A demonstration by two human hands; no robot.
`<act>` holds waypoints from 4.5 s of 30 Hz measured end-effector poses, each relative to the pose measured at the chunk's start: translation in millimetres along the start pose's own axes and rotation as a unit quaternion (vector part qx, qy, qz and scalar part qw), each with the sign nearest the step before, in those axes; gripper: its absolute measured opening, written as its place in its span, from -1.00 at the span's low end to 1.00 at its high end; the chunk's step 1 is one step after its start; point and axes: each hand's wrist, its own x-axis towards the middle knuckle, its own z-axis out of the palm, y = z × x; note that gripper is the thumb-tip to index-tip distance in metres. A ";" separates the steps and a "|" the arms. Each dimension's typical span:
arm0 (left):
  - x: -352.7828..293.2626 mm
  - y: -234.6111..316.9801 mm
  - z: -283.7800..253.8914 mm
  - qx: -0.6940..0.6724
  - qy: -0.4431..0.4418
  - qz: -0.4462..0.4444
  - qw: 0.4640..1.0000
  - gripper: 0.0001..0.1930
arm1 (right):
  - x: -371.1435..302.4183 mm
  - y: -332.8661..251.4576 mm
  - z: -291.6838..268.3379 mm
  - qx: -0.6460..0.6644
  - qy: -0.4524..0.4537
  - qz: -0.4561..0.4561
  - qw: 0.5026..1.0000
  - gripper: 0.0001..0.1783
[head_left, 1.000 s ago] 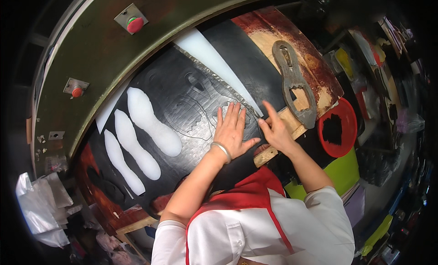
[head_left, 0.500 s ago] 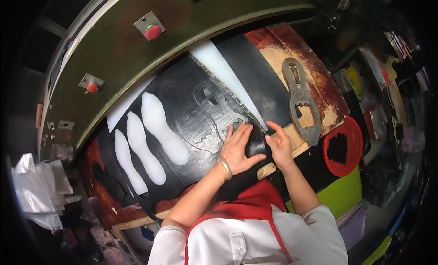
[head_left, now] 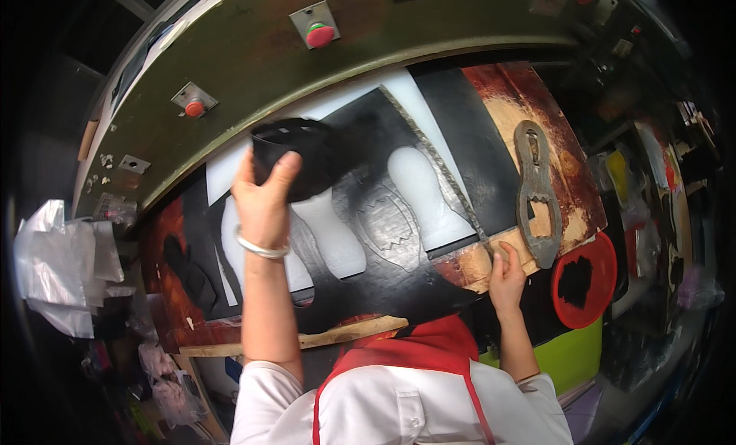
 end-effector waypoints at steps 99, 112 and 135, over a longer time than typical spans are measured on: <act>-70.6 -94.7 -215.7 0.437 -0.230 0.245 0.834 -0.78 | -61.6 -44.0 63.5 -0.146 0.176 -0.190 0.955 -0.84; -106.6 -75.2 -357.6 0.616 0.194 0.152 0.749 -0.69 | -8.7 -18.9 55.1 -0.083 0.038 -0.102 0.991 -0.67; -433.2 -37.8 -118.8 0.023 0.589 -0.057 0.806 -0.80 | 40.9 -254.7 229.7 0.136 -0.419 -0.259 0.860 -0.63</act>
